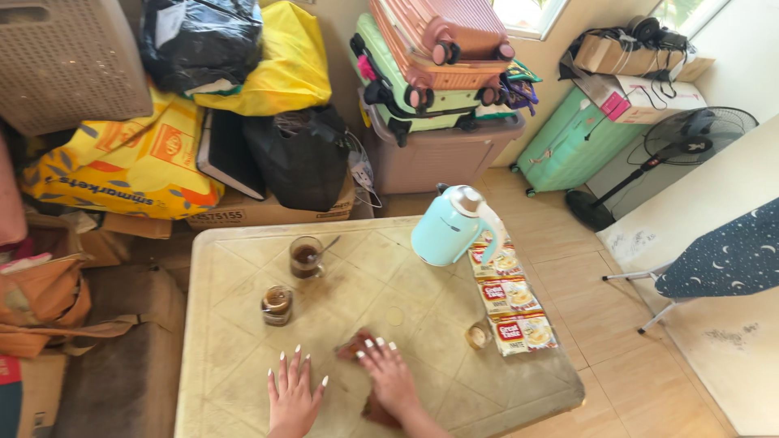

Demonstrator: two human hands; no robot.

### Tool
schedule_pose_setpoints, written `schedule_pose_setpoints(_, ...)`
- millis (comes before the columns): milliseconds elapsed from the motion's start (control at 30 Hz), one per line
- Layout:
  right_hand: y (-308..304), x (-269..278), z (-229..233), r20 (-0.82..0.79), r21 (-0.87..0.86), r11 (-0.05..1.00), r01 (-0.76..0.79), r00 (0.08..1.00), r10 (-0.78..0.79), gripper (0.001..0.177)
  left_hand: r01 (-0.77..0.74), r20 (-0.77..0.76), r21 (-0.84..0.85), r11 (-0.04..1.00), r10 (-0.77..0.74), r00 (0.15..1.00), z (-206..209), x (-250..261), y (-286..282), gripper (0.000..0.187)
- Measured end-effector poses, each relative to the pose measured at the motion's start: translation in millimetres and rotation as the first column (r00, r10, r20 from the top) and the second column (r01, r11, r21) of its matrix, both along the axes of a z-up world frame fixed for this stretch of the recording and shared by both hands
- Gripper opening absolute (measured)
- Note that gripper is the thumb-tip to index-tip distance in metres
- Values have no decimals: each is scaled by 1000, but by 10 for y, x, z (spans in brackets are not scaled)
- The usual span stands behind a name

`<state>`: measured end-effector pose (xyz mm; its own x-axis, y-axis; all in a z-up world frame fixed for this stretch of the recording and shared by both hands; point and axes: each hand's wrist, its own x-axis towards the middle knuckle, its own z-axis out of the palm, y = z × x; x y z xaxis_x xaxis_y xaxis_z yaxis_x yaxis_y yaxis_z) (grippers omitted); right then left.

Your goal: The person stirs a dark liquid in a glass with a spoon, wipes the table with a cloth, and repeatedly scoops a brown substance from a jar into the glass. They continue stirring and wiping the table surface throughout the clip.

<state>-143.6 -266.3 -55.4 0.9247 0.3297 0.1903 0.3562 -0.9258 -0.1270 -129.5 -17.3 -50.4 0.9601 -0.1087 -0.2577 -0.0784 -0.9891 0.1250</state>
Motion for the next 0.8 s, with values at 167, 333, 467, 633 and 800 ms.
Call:
schedule_pose_setpoints(167, -989, 114, 67, -39, -13, 975, 221, 974, -221, 57, -40, -28, -3, 999, 39, 999, 48, 289, -480, 75)
schedule_pose_setpoints(333, -1660, 147, 92, -20, -44, 956, 289, 957, -290, 57, -14, -66, -58, 998, 10, 998, 46, 456, -913, 74)
schedule_pose_setpoints(467, -1848, 210, 62, -13, 19, 960, 280, 960, -280, 58, -25, -77, -30, 999, 23, 997, 115, 586, -1278, 75)
schedule_pose_setpoints(633, -1899, 166, -90, 36, 27, 980, 199, 979, -200, 56, -34, -51, -25, 999, 33, 998, 118, 532, -1549, 77)
schedule_pose_setpoints(800, -1914, 183, -169, -1, 153, 974, 170, 985, -171, 53, -45, -114, 23, 999, 47, 992, 157, 426, -1747, 79)
